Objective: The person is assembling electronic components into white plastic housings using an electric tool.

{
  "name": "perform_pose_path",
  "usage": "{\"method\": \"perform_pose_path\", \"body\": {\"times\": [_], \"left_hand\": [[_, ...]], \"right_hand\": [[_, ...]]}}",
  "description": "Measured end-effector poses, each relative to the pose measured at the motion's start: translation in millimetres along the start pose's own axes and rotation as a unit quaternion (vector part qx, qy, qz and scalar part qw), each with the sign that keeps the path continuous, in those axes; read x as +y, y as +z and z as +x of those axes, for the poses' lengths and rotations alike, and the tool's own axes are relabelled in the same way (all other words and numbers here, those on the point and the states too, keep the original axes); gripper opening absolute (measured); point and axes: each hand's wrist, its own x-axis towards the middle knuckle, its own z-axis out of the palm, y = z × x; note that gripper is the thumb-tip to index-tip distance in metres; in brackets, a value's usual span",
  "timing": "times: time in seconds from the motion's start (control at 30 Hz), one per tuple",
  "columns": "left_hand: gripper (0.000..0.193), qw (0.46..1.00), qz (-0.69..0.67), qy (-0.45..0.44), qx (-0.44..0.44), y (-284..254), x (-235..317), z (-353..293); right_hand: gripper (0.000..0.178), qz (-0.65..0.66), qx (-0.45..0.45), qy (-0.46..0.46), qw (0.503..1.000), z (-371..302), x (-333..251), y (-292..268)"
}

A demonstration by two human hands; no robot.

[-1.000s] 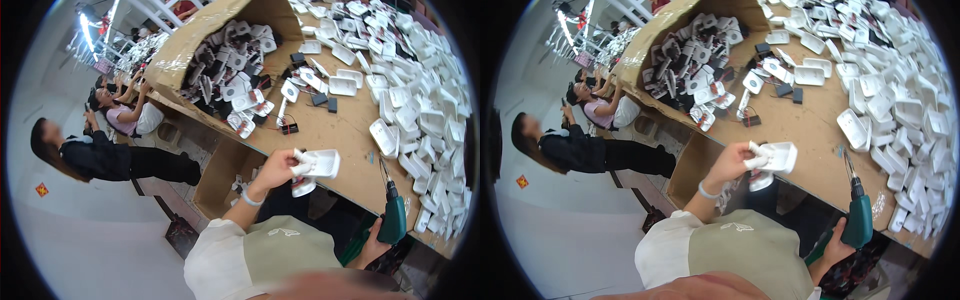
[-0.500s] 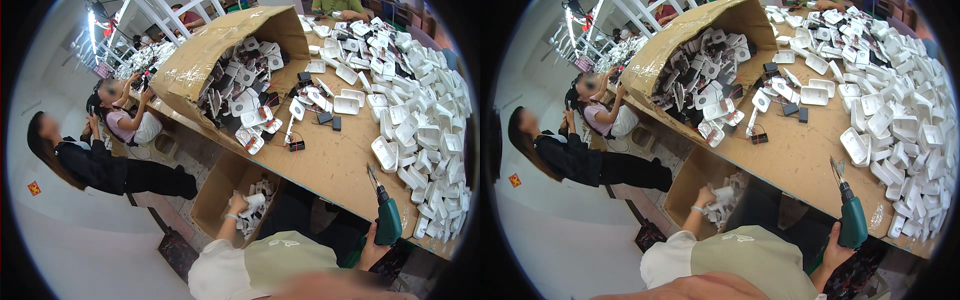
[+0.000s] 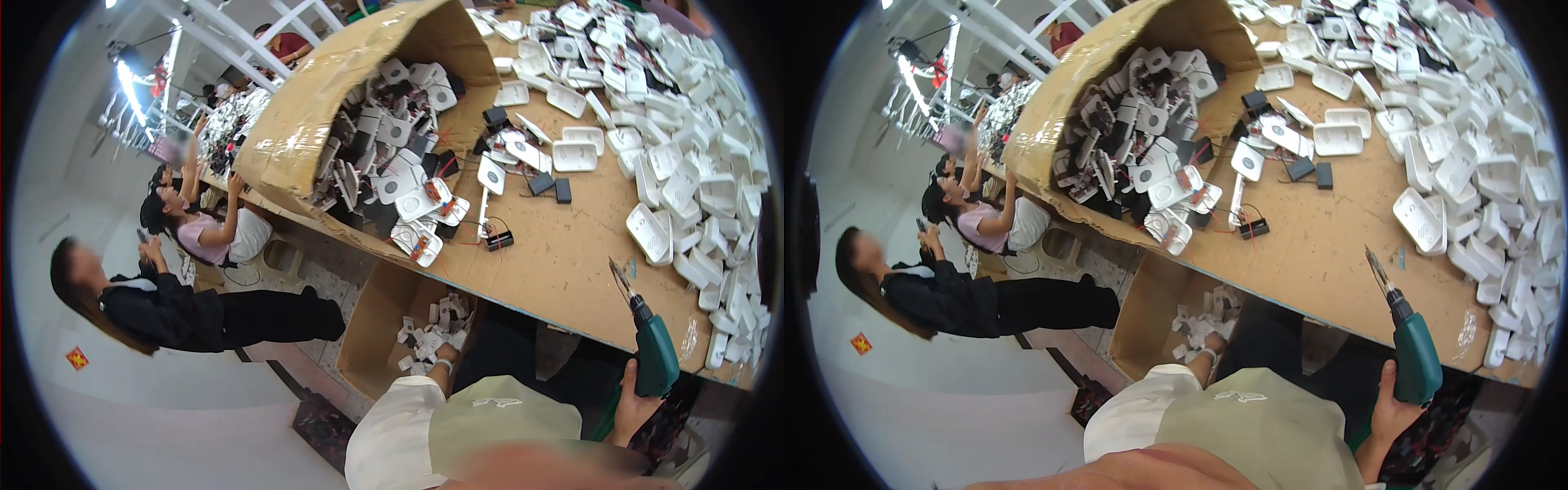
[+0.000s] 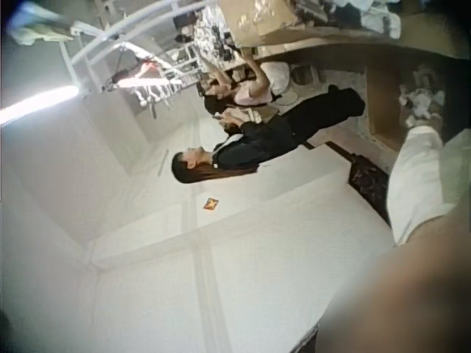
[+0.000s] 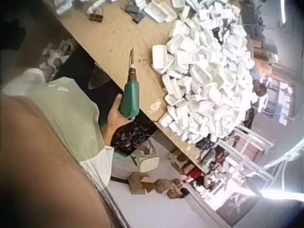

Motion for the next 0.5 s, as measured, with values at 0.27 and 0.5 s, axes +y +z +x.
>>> {"method": "perform_pose_path", "body": {"times": [0.27, 0.5], "left_hand": [[0.022, 0.824, -0.290, 0.234, 0.428, -194, 153, -144], [0.044, 0.627, -0.189, 0.676, 0.338, -367, 335, -258]], "right_hand": [[0.022, -0.030, 0.109, 0.019, 0.993, 5, 26, -22], [0.017, -0.046, 0.173, 0.008, 0.984, 21, 21, -28]]}}
